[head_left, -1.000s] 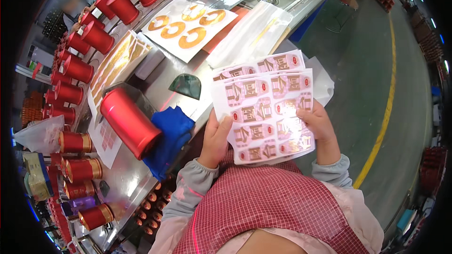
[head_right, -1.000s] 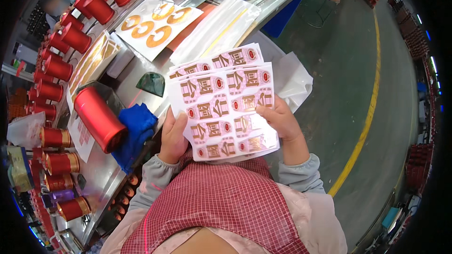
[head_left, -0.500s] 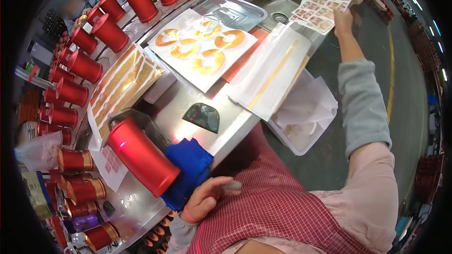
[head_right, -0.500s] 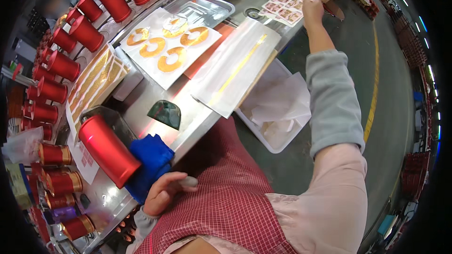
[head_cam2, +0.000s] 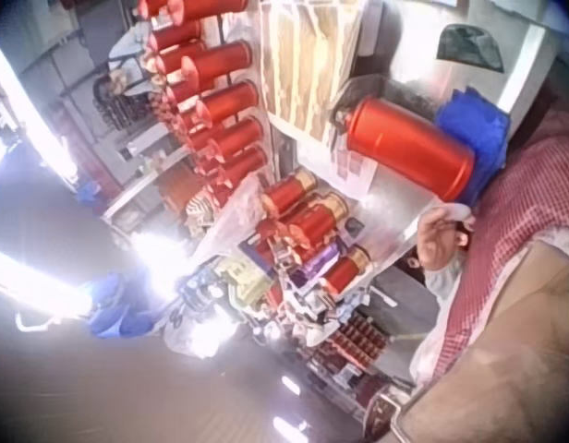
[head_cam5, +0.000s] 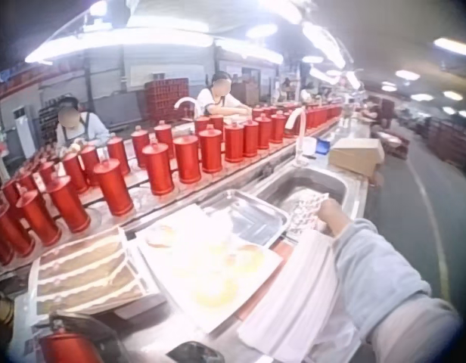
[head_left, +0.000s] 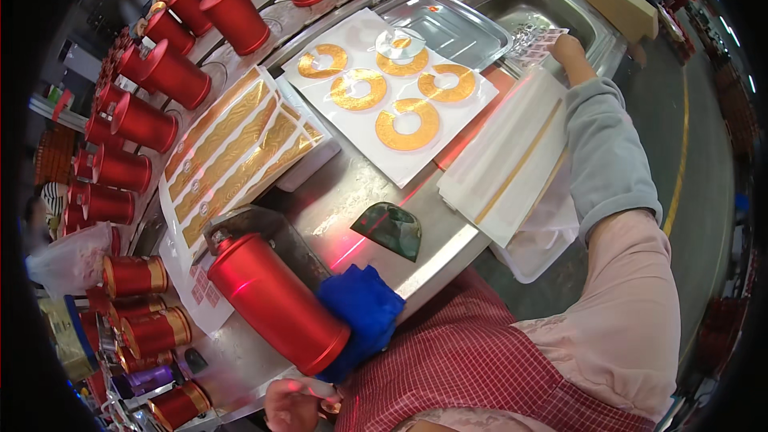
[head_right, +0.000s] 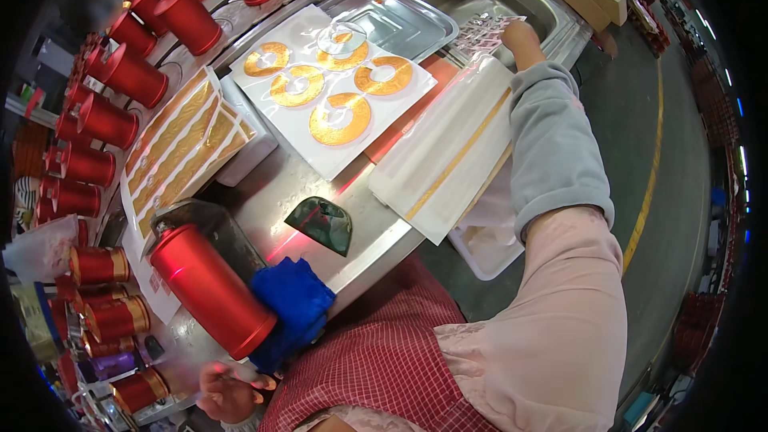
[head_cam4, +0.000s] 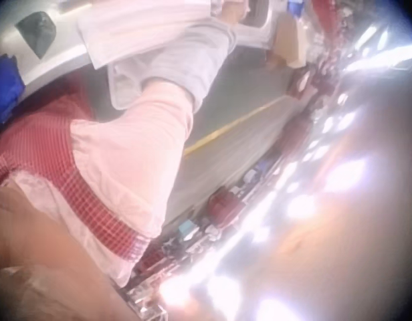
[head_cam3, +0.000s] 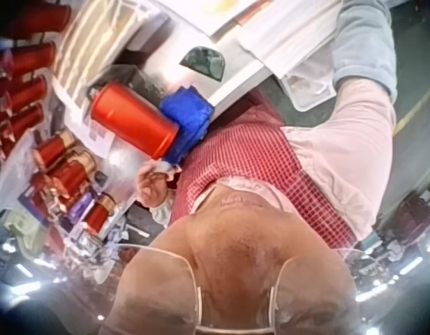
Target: Applying decorative labels and gold bands to red cylindrical canisters in a manufacturing setting.
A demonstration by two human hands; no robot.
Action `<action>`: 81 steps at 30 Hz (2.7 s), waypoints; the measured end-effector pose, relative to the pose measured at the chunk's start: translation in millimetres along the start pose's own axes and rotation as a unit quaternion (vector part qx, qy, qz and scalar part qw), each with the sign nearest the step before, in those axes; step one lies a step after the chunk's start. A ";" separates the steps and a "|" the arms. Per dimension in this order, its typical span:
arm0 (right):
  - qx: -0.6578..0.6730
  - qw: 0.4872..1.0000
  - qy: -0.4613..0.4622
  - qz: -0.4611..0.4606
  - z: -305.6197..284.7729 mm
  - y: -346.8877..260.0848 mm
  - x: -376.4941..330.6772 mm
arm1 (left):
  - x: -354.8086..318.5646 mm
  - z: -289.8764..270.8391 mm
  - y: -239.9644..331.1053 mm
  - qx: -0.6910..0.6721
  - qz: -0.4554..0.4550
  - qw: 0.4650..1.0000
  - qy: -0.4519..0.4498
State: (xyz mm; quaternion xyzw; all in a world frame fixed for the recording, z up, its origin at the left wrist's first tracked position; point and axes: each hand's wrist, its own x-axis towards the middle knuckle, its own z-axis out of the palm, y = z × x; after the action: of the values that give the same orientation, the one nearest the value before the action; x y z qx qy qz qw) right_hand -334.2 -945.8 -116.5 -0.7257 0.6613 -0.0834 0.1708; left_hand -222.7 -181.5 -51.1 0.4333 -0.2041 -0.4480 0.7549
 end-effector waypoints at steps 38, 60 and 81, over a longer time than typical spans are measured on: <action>0.168 0.810 0.052 -0.559 84.6 -84.8 -446.6 | 54.4 -18.4 -40.5 0.549 0.290 0.755 0.209; 0.306 0.845 -0.101 -0.426 78.2 -76.4 -436.9 | 58.8 -30.3 -13.2 0.648 0.292 0.682 0.172; 0.411 0.761 -0.170 -0.472 76.0 -68.1 -433.3 | 68.5 -5.9 -13.7 0.633 0.281 0.690 0.212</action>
State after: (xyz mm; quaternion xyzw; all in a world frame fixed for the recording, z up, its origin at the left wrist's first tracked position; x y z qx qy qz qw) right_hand -292.7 -502.6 -117.2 -0.8084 0.0969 -0.2927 0.5014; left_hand -190.1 -240.2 -71.3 0.8144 -0.3855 0.1242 0.4155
